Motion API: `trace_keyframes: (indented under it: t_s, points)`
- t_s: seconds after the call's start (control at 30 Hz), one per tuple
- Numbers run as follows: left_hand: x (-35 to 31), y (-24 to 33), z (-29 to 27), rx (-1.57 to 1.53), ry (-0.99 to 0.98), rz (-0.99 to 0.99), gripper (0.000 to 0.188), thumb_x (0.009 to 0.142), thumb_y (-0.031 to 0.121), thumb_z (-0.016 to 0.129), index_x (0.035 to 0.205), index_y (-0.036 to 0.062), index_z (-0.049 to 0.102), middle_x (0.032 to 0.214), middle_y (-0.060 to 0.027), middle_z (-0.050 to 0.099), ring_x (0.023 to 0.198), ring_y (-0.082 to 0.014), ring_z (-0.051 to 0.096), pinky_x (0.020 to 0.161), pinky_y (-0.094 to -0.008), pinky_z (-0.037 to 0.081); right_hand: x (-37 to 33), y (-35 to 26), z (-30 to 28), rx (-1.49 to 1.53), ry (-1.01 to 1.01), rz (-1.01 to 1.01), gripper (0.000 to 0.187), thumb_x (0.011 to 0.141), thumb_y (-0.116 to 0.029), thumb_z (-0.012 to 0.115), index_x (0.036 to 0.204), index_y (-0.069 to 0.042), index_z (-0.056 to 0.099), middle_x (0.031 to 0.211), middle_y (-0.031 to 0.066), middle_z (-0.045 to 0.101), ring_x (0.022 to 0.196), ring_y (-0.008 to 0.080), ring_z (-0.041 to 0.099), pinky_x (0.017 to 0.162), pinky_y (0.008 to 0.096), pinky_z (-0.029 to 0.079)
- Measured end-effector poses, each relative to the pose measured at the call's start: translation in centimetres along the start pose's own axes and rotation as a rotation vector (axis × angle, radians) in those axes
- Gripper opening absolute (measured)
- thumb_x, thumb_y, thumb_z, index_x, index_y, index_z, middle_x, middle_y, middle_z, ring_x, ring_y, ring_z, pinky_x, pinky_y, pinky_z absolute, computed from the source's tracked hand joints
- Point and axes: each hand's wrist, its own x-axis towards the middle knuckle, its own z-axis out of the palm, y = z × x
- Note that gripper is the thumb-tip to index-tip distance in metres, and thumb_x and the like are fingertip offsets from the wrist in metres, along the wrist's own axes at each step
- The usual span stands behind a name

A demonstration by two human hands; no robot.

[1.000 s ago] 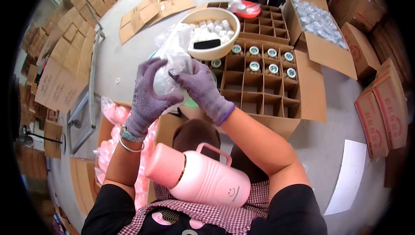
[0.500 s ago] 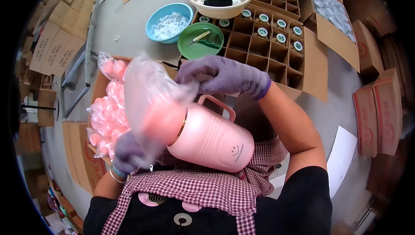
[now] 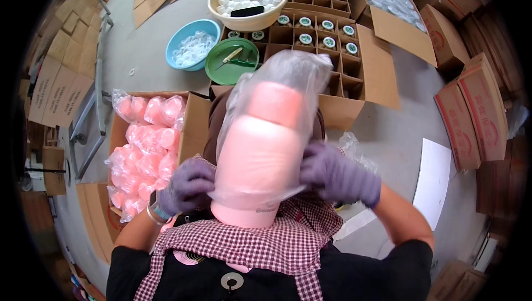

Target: The person assembles pink kettles by inserting a metal filter into the body, screwing on a lid, and placing the finished unit into a plastic bag. They repeat this process for multiple kettles, handling the components and packaging materials by hand.

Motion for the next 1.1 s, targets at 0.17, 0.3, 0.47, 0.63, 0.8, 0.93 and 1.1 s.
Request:
trace_keyframes:
  t_s: [0.17,0.3,0.47,0.63,0.8,0.93,1.1]
  points:
    - [-4.2,2.5,0.2,-0.219,-0.297,-0.394,0.039,0.076,0.002,0.07,0.114,0.0082,0.07,0.11,-0.0126,0.069,0.1,-0.0331,0.066,0.088,-0.0417,0.053,-6.1,-5.8,4.8,0.826,0.231,0.27,0.015,0.071,-0.004,0.064,0.086,-0.002,0.062,0.094,0.0117,0.066,0.093,0.0323,0.064,0.087,0.0452,0.05]
    - [-1.1,3.9,-4.5,0.054,0.3,-0.471,0.026,0.089,0.0,0.063,0.114,0.0029,0.07,0.103,-0.0099,0.072,0.084,-0.0181,0.068,0.077,-0.0311,0.054,-0.1,-7.1,3.7,0.704,0.13,0.084,0.014,0.075,-0.008,0.062,0.086,-0.001,0.058,0.087,0.0135,0.061,0.09,0.0317,0.062,0.081,0.0437,0.05]
    - [9.9,8.0,-4.2,0.323,0.147,-0.273,0.04,0.078,0.032,0.084,0.087,-0.0009,0.064,0.124,-0.0212,0.058,0.113,-0.0392,0.061,0.099,-0.0443,0.05,11.3,-11.3,8.0,0.292,0.409,-0.198,0.013,0.085,-0.013,0.063,0.095,-0.006,0.06,0.086,0.0145,0.062,0.082,0.0347,0.066,0.072,0.0453,0.052]
    - [9.9,8.5,-1.2,0.484,-0.031,-0.322,0.069,0.068,0.045,0.085,0.104,-0.0101,0.067,0.12,-0.027,0.058,0.111,-0.0397,0.063,0.092,-0.0435,0.055,17.5,-12.2,17.9,0.095,0.043,-0.24,0.014,0.088,-0.015,0.059,0.099,-0.007,0.064,0.092,0.0129,0.065,0.087,0.0308,0.065,0.075,0.0443,0.052]
    - [8.7,9.1,-3.4,0.64,-0.121,-0.6,0.055,0.073,0.027,0.077,0.113,-0.008,0.064,0.11,-0.0231,0.064,0.095,-0.0353,0.069,0.078,-0.0408,0.058,18.4,-13.3,20.6,-0.28,-0.297,-0.101,0.018,0.092,-0.016,0.055,0.102,-0.007,0.068,0.098,0.0113,0.069,0.093,0.0269,0.065,0.079,0.0432,0.052]
    - [-3.4,2.0,-10.5,-0.468,0.233,-1.084,0.039,0.088,0.021,0.072,0.12,0.0004,0.063,0.102,-0.0068,0.07,0.095,-0.0185,0.069,0.079,-0.0327,0.057,18.3,-13.5,17.3,-0.47,-0.124,-0.633,0.018,0.088,-0.02,0.059,0.097,-0.013,0.073,0.091,0.0054,0.068,0.094,0.0232,0.062,0.087,0.0381,0.046]
    - [-19.9,-3.4,-10.6,-1.005,1.097,-0.889,0.032,0.092,0.009,0.071,0.122,0.002,0.063,0.108,-0.004,0.07,0.096,-0.0181,0.069,0.083,-0.0336,0.06,15.6,-7.1,12.8,0.299,-0.04,-0.219,0.02,0.08,-0.011,0.066,0.099,-0.006,0.068,0.097,0.0108,0.066,0.097,0.0324,0.063,0.089,0.0442,0.05]
